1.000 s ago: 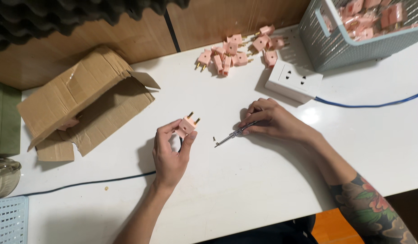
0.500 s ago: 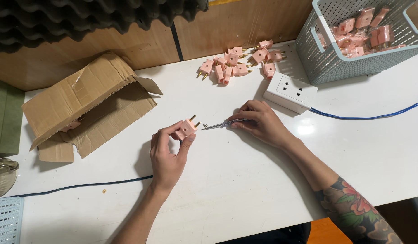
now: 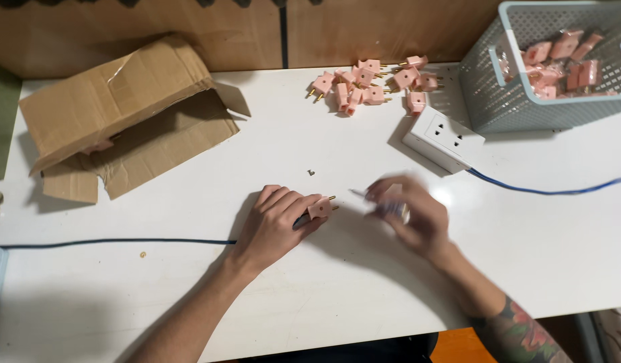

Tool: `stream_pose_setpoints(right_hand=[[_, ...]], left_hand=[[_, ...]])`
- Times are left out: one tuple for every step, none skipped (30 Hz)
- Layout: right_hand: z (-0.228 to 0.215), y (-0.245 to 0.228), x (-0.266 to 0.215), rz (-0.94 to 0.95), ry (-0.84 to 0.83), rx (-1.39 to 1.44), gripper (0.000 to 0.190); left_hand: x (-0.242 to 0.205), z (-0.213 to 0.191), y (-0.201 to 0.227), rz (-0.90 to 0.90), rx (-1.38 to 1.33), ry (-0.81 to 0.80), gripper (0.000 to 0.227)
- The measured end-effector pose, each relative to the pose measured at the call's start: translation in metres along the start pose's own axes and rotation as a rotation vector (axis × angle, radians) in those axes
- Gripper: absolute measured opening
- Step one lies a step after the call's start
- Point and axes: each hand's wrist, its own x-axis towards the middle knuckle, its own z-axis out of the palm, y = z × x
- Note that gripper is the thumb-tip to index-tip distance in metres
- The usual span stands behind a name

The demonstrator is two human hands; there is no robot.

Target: The person assembles pink electrical plugs by hand, using a screwdriver to tighten screws on the internal components. They insert wires into the plug housing and secure the parts together on a white workbench.

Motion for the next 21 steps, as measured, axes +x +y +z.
stream_pose_setpoints(right_hand=[[0.008,-0.004,0.003,-0.001,-0.013,0.003,0.023],[0.016,-0.008,0.005,-0.153,-0.252,0.032,0.043],[0.025,-0.013,0.007,-0.305,-0.486,0.061,0.081],[0.041,-0.028,0.013,-0.306,-0.496,0.065,0.081],[0.056,-0.045,0.018,-0.412,-0.378,-0.031,0.057],[0.071,-0.061,0.022,-0.516,-0.258,-0.127,0.036],[0.075,-0.062,0.024,-0.514,-0.265,-0.129,0.036],[0.078,-0.063,0.025,-0.557,-0.263,-0.142,0.034],[0.082,-0.064,0.026,-0.601,-0.260,-0.155,0.033],[0.083,-0.062,0.024,-0.599,-0.267,-0.156,0.033],[0.086,-0.060,0.021,-0.630,-0.283,-0.167,0.027],[0.088,-0.057,0.018,-0.662,-0.299,-0.178,0.021],[0.090,-0.056,0.018,-0.662,-0.300,-0.176,0.021],[0.091,-0.055,0.017,-0.686,-0.277,-0.230,0.014],[0.093,-0.054,0.017,-0.709,-0.255,-0.284,0.006],[0.095,-0.053,0.016,-0.708,-0.257,-0.282,0.006],[0.096,-0.052,0.015,-0.712,-0.248,-0.311,0.009],[0.097,-0.051,0.014,-0.717,-0.239,-0.340,0.011],[0.101,-0.050,0.015,-0.714,-0.241,-0.338,0.011],[0.105,-0.049,0.015,-0.723,-0.223,-0.379,0.013],[0.109,-0.049,0.015,-0.731,-0.200,-0.425,0.015]], left_hand=[[-0.001,-0.002,-0.002,-0.011,0.004,0.007,0.037],[-0.001,-0.003,-0.004,-0.010,-0.040,-0.040,0.033],[-0.001,-0.004,-0.006,-0.005,-0.085,-0.089,0.031],[-0.005,-0.003,-0.010,-0.013,-0.083,-0.083,0.031],[-0.008,-0.001,-0.013,0.005,-0.092,-0.112,0.037],[-0.011,0.002,-0.016,0.024,-0.100,-0.140,0.044],[-0.009,-0.001,-0.013,0.019,-0.105,-0.136,0.044],[-0.007,-0.003,-0.011,0.013,-0.105,-0.131,0.038],[-0.005,-0.006,-0.009,0.006,-0.106,-0.126,0.032],[-0.003,-0.005,-0.008,0.002,-0.110,-0.123,0.032],[-0.003,-0.004,-0.007,0.010,-0.098,-0.111,0.033],[-0.002,-0.004,-0.006,0.017,-0.085,-0.099,0.033],[-0.003,-0.004,-0.007,0.015,-0.085,-0.100,0.033],[-0.004,-0.003,-0.008,0.015,-0.087,-0.104,0.033],[-0.005,-0.002,-0.008,0.013,-0.090,-0.109,0.033],[-0.006,-0.001,-0.008,0.011,-0.091,-0.109,0.033],[-0.007,0.000,-0.008,0.012,-0.095,-0.111,0.033],[-0.008,0.001,-0.007,0.013,-0.100,-0.113,0.033],[-0.010,0.004,-0.007,0.010,-0.102,-0.114,0.033],[-0.011,0.007,-0.007,0.017,-0.093,-0.111,0.035],[-0.011,0.009,-0.009,0.029,-0.086,-0.112,0.036]])
